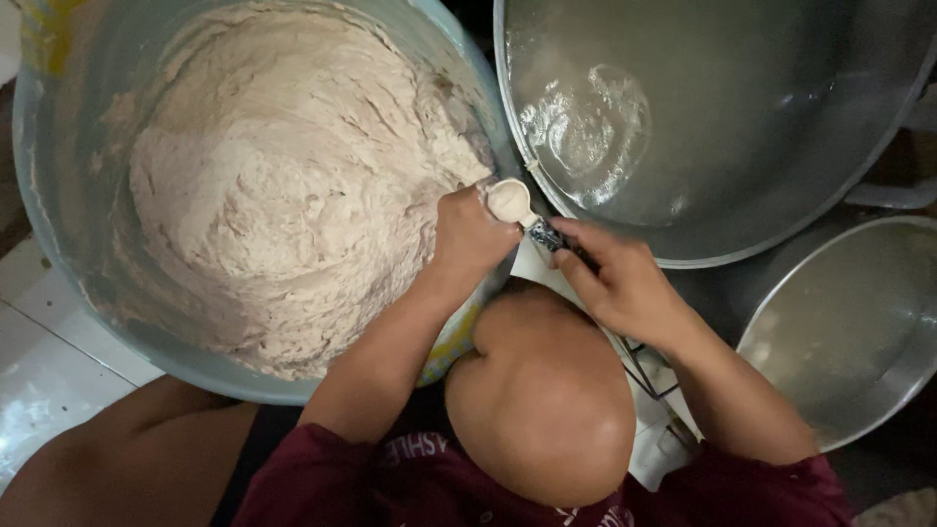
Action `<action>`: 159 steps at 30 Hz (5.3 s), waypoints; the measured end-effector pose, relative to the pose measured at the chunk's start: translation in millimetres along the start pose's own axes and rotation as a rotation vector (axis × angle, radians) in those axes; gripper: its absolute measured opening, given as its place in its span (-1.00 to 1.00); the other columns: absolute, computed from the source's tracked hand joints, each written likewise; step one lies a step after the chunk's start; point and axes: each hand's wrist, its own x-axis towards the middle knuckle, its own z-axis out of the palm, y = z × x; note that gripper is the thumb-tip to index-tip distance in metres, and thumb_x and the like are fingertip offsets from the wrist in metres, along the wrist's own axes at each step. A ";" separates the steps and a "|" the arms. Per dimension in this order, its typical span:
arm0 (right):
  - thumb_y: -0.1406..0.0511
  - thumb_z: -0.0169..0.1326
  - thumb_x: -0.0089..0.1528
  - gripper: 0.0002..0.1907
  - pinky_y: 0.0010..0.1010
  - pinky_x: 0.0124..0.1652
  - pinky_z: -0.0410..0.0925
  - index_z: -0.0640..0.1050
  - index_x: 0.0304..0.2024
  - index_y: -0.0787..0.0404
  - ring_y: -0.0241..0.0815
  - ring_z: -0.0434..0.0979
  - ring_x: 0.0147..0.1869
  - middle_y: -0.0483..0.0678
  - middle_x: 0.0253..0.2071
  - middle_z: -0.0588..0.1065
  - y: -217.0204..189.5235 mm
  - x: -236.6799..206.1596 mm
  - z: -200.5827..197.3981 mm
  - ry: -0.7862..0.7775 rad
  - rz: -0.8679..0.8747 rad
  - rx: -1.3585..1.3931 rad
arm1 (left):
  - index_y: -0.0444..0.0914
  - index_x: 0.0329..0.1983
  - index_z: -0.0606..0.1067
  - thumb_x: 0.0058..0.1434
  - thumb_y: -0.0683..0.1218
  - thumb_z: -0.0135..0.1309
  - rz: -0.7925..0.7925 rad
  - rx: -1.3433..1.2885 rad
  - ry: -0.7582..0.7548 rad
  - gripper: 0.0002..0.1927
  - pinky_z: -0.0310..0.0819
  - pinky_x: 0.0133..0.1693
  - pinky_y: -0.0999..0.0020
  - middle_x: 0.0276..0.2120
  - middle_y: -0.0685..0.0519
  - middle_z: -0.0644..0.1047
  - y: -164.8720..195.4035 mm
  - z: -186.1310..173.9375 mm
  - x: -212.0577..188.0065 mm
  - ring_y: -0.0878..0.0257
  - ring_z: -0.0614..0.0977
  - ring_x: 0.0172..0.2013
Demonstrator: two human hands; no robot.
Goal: The person scoops dough from a large plastic basin with a hand scoop, dips the scoop in a water-filled pan, and forms the dough into balls by hand, placing each ball into a metal tray. The person repeats this cycle continuously, wetting the scoop and hands to keep the dough from sticking.
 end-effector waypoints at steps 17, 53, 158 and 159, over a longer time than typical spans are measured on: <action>0.38 0.01 0.38 -0.54 -0.15 -0.30 0.42 0.48 0.35 0.25 0.04 0.57 -0.25 0.20 -0.15 0.54 85.3 18.7 -56.7 0.342 0.081 -0.452 | -0.55 0.37 0.16 0.24 0.25 0.04 -0.438 0.582 0.280 -0.09 0.42 0.13 -0.02 0.15 -0.52 0.39 -26.6 -148.7 117.1 -0.26 0.54 0.10; 0.36 0.01 0.32 -0.53 -0.41 -0.36 0.37 0.45 0.30 0.18 -0.34 0.43 -0.39 -0.01 -0.25 0.61 -13.4 -5.1 -8.7 -0.078 0.174 0.251 | -0.28 -0.26 0.57 0.00 -0.10 0.25 0.145 0.122 -0.041 -0.75 0.53 -0.10 -0.04 -0.28 -0.21 0.62 -7.2 -13.4 7.0 -0.22 0.63 -0.22; 0.32 0.00 0.36 -0.51 -0.52 -0.43 0.31 0.41 0.36 0.21 -0.39 0.36 -0.39 -0.09 -0.27 0.52 30.1 -12.7 -11.8 0.012 0.338 0.370 | -0.28 -0.24 0.62 0.03 0.00 0.25 0.119 0.281 0.206 -0.70 0.52 -0.18 -0.06 -0.31 -0.18 0.63 0.1 -11.1 -7.0 -0.24 0.61 -0.26; 0.32 -0.01 0.33 -0.49 -0.53 -0.40 0.33 0.38 0.36 0.21 -0.40 0.39 -0.37 -0.12 -0.19 0.57 34.6 -11.6 -13.7 0.068 0.309 0.302 | -0.28 -0.28 0.61 0.03 -0.01 0.25 0.083 0.254 0.172 -0.72 0.53 -0.18 -0.05 -0.34 -0.17 0.62 0.7 -11.5 -7.8 -0.24 0.60 -0.27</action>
